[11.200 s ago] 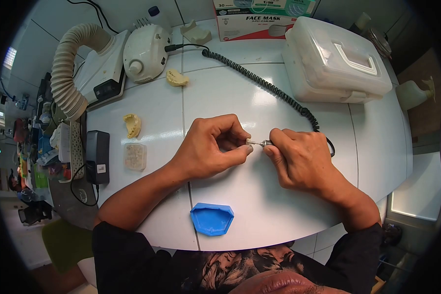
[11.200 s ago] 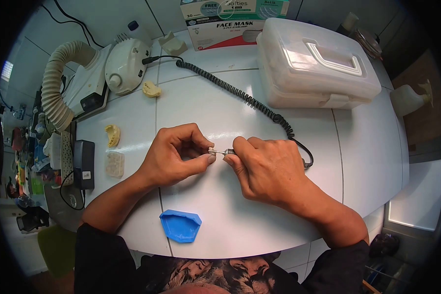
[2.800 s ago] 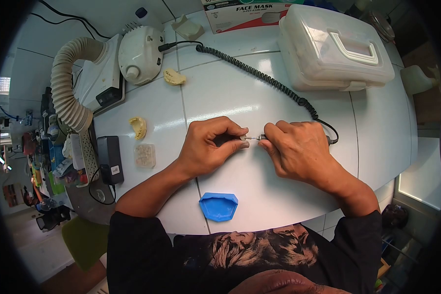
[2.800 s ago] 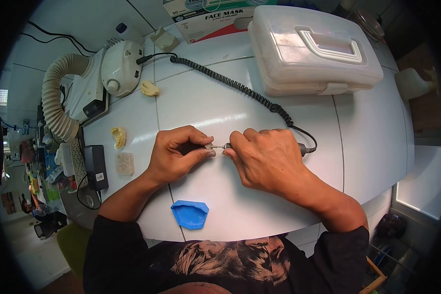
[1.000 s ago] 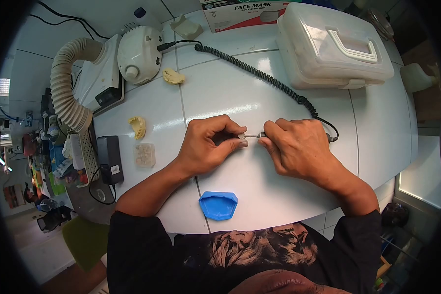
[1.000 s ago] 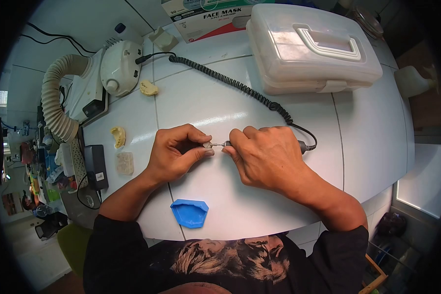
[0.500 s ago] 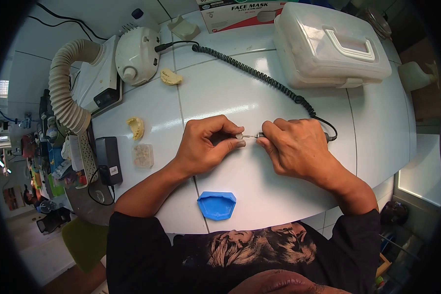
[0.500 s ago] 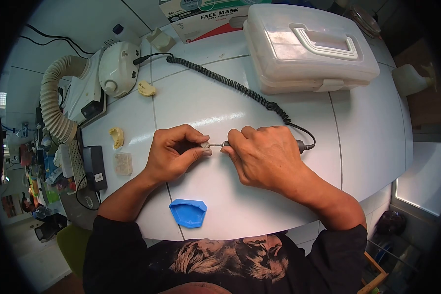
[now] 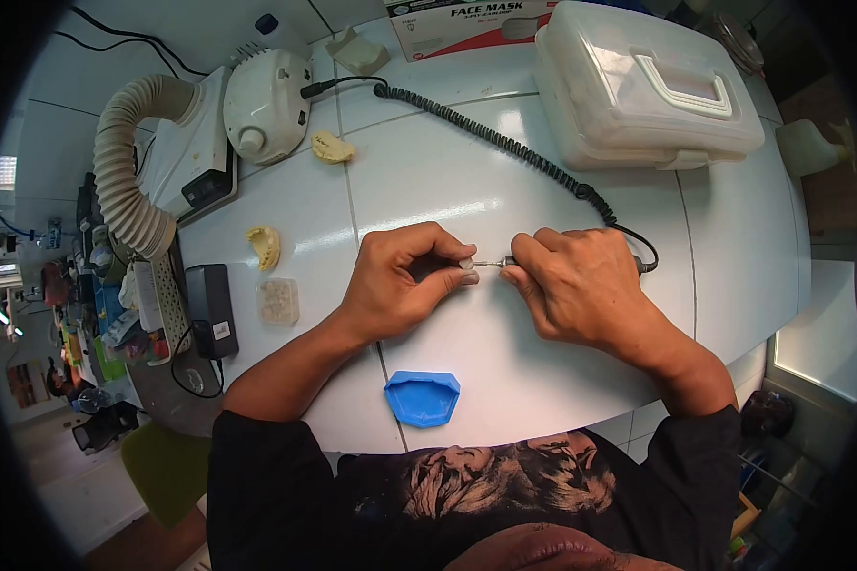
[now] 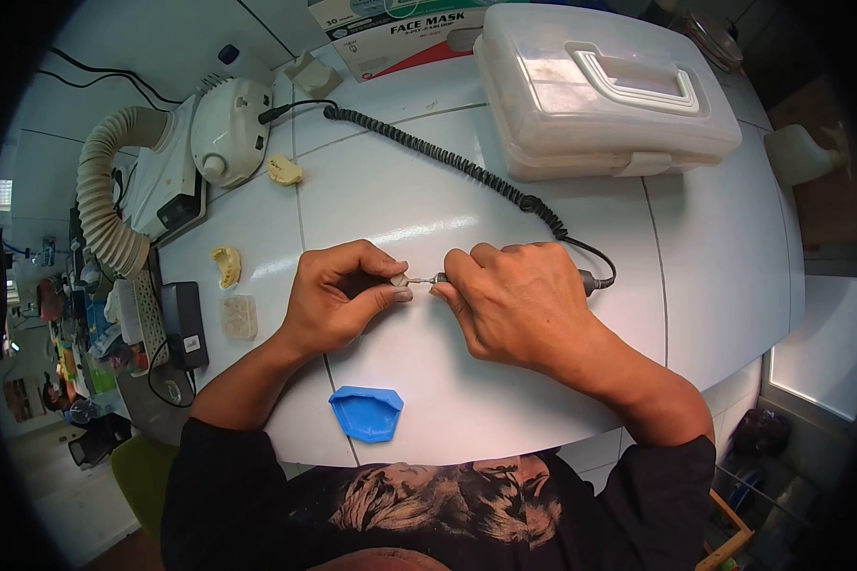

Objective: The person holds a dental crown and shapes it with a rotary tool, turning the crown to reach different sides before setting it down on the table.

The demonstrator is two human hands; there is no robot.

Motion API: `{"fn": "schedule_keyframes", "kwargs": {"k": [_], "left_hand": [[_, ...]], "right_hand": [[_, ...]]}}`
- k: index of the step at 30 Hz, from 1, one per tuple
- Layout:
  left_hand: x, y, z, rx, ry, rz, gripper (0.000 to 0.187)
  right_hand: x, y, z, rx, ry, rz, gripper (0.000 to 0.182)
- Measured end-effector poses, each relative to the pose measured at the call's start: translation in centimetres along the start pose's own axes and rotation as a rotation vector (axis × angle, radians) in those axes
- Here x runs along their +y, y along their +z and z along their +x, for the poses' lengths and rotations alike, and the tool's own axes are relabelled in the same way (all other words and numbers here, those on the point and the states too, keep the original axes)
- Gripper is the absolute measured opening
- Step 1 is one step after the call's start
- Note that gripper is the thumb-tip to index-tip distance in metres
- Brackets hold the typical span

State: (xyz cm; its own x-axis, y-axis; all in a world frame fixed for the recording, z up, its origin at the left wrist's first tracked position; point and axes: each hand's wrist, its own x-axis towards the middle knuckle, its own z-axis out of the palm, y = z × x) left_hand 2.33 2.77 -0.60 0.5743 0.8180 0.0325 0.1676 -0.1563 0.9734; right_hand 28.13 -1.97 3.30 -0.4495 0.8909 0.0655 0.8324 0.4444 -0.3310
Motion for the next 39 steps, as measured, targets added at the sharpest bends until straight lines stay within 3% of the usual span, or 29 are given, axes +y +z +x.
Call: {"fn": "schedule_keyframes", "kwargs": {"k": [37,39], "left_hand": [[0.1,-0.1,0.1,-0.031,0.007,0.022,0.022],[-0.4,-0.1,0.2,0.008,-0.016,-0.113,0.023]], "right_hand": [[0.7,-0.3,-0.1,0.007,0.010,0.044,0.029],[1.3,-0.2,-0.1,0.087,0.026,0.042,0.025]]}}
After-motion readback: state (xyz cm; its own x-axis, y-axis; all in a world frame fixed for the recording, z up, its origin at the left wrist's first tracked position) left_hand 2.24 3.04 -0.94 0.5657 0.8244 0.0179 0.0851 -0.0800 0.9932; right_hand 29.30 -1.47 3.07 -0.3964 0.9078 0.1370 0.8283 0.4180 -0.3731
